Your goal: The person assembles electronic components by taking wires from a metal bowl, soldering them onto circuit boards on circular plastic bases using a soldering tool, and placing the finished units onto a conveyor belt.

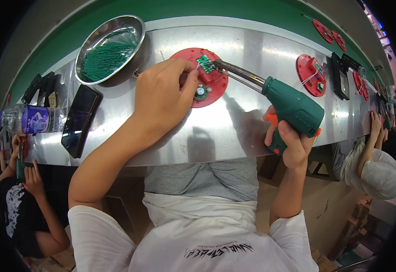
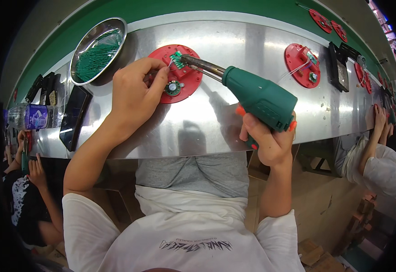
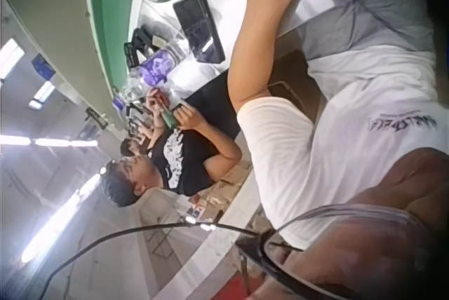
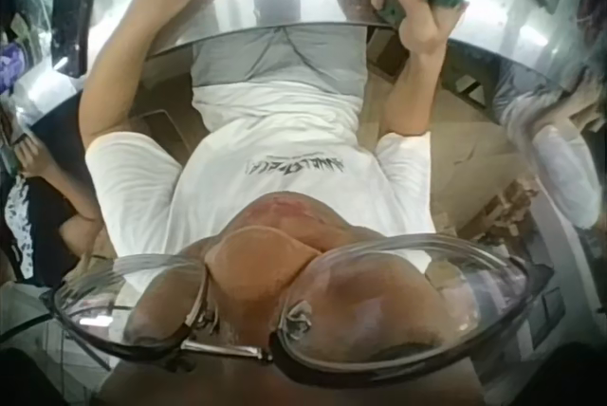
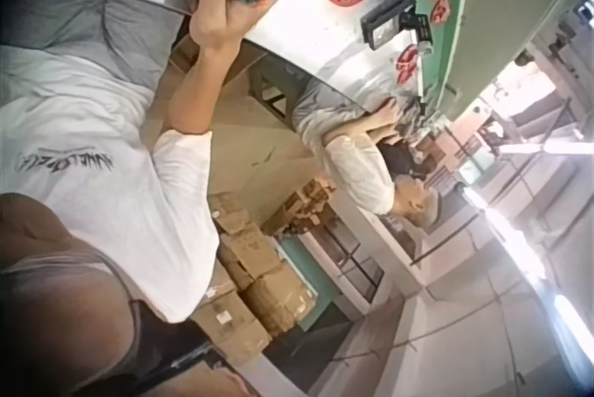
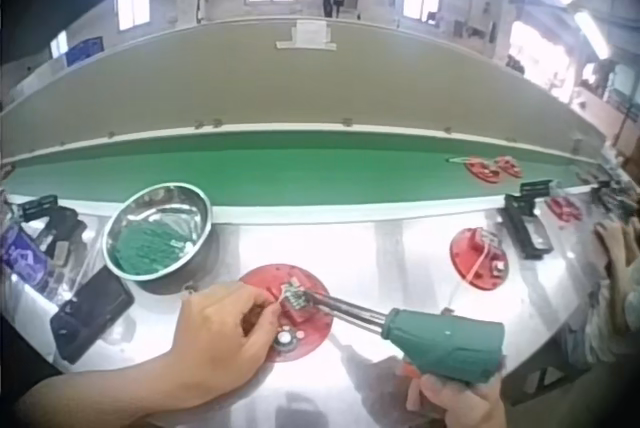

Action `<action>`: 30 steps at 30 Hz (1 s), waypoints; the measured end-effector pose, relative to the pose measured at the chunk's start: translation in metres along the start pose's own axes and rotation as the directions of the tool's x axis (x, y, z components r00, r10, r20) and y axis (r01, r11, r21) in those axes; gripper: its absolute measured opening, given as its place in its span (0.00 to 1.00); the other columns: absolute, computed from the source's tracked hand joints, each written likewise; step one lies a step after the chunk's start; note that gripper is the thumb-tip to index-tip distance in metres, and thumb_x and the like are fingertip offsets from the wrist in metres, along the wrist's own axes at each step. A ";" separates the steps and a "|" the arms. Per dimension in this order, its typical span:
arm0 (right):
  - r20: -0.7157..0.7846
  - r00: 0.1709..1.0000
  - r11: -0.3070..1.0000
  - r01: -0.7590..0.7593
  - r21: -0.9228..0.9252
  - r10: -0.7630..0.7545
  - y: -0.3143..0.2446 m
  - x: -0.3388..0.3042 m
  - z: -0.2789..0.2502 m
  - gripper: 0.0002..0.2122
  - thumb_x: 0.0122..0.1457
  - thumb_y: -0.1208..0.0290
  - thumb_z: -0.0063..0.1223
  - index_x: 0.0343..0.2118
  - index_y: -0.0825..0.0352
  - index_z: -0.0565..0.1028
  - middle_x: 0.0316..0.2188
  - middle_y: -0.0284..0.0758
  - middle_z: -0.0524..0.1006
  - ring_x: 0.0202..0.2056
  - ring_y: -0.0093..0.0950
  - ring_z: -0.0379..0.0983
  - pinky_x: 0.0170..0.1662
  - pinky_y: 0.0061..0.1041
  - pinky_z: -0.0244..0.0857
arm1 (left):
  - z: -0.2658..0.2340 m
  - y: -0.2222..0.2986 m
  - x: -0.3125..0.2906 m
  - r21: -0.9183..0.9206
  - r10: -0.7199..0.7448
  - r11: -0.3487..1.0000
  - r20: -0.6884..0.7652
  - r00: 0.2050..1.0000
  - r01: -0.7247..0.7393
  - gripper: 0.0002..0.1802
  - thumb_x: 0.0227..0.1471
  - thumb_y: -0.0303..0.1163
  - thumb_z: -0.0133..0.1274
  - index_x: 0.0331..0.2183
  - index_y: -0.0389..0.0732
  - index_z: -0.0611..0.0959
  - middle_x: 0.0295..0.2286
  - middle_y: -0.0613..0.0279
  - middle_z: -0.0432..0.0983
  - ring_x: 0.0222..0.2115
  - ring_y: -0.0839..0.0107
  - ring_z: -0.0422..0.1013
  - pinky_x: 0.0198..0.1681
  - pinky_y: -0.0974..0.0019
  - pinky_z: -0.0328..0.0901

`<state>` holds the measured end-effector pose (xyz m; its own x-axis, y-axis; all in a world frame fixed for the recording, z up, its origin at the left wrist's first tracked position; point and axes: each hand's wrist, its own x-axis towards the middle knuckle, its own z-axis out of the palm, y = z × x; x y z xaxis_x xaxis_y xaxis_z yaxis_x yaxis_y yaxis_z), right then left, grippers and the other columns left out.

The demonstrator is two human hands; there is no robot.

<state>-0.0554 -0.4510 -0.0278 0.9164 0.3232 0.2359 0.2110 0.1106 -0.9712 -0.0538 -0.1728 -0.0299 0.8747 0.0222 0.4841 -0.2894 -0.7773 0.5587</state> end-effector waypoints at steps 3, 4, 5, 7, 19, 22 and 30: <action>-0.021 1.000 1.000 -0.006 0.020 0.007 0.001 0.002 0.004 0.12 0.58 0.80 0.52 0.44 0.77 0.75 0.31 0.40 0.80 0.19 0.22 0.72 0.22 0.20 0.64 | 0.002 0.002 0.002 -0.073 -0.053 0.996 0.019 0.998 0.054 0.07 0.50 0.27 0.59 0.32 0.33 0.84 0.25 0.53 0.80 0.21 0.64 0.75 0.26 0.66 0.68; 0.000 0.999 0.999 -0.038 0.038 0.038 0.003 0.002 0.006 0.12 0.58 0.80 0.52 0.45 0.77 0.75 0.32 0.40 0.80 0.19 0.22 0.72 0.22 0.19 0.64 | -0.003 -0.001 -0.001 -0.030 -0.029 0.999 0.036 0.999 0.030 0.07 0.50 0.26 0.59 0.33 0.33 0.84 0.26 0.52 0.80 0.22 0.63 0.76 0.27 0.65 0.69; -0.029 0.998 0.998 -0.060 0.022 0.061 0.001 -0.001 0.006 0.13 0.58 0.80 0.51 0.46 0.77 0.74 0.32 0.40 0.80 0.19 0.23 0.72 0.22 0.20 0.64 | -0.006 -0.004 -0.003 0.013 -0.006 1.000 0.053 0.999 0.005 0.08 0.50 0.26 0.59 0.34 0.33 0.84 0.27 0.51 0.80 0.23 0.61 0.76 0.28 0.65 0.70; -0.046 0.998 0.999 -0.052 0.006 0.053 -0.002 -0.003 -0.005 0.14 0.58 0.79 0.51 0.47 0.77 0.74 0.35 0.42 0.80 0.19 0.24 0.72 0.23 0.21 0.64 | -0.004 -0.004 -0.001 -0.002 0.029 1.000 0.044 0.999 -0.028 0.09 0.49 0.26 0.59 0.35 0.34 0.84 0.28 0.50 0.81 0.25 0.60 0.78 0.30 0.64 0.72; -0.003 1.000 1.000 -0.003 0.021 0.003 0.004 -0.011 -0.014 0.27 0.58 0.75 0.52 0.61 0.76 0.63 0.42 0.47 0.79 0.22 0.25 0.73 0.27 0.22 0.65 | -0.056 0.011 0.015 0.199 0.307 0.946 -0.287 0.908 -0.257 0.16 0.48 0.16 0.60 0.42 0.34 0.85 0.28 0.54 0.82 0.28 0.70 0.78 0.32 0.70 0.71; 0.013 0.999 0.997 0.047 -0.063 -0.047 0.003 -0.009 -0.011 0.26 0.58 0.71 0.52 0.59 0.76 0.64 0.40 0.49 0.78 0.20 0.25 0.72 0.24 0.21 0.64 | -0.037 0.015 0.011 0.117 0.522 0.852 -0.254 0.814 -0.510 0.13 0.48 0.15 0.58 0.39 0.31 0.84 0.27 0.52 0.81 0.25 0.63 0.77 0.30 0.68 0.71; 0.054 0.997 0.986 0.061 -0.152 -0.054 -0.001 0.000 -0.014 0.24 0.56 0.70 0.51 0.55 0.77 0.68 0.38 0.50 0.77 0.18 0.26 0.71 0.21 0.21 0.62 | -0.006 0.017 -0.001 0.136 0.189 0.972 0.016 0.982 -0.189 0.07 0.47 0.21 0.58 0.32 0.33 0.82 0.25 0.53 0.77 0.22 0.56 0.73 0.26 0.59 0.68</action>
<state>-0.0512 -0.4639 -0.0272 0.8840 0.3673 0.2892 0.3163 -0.0142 -0.9486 -0.0617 -0.1823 -0.0175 0.8105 -0.1346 0.5701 -0.3937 -0.8458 0.3600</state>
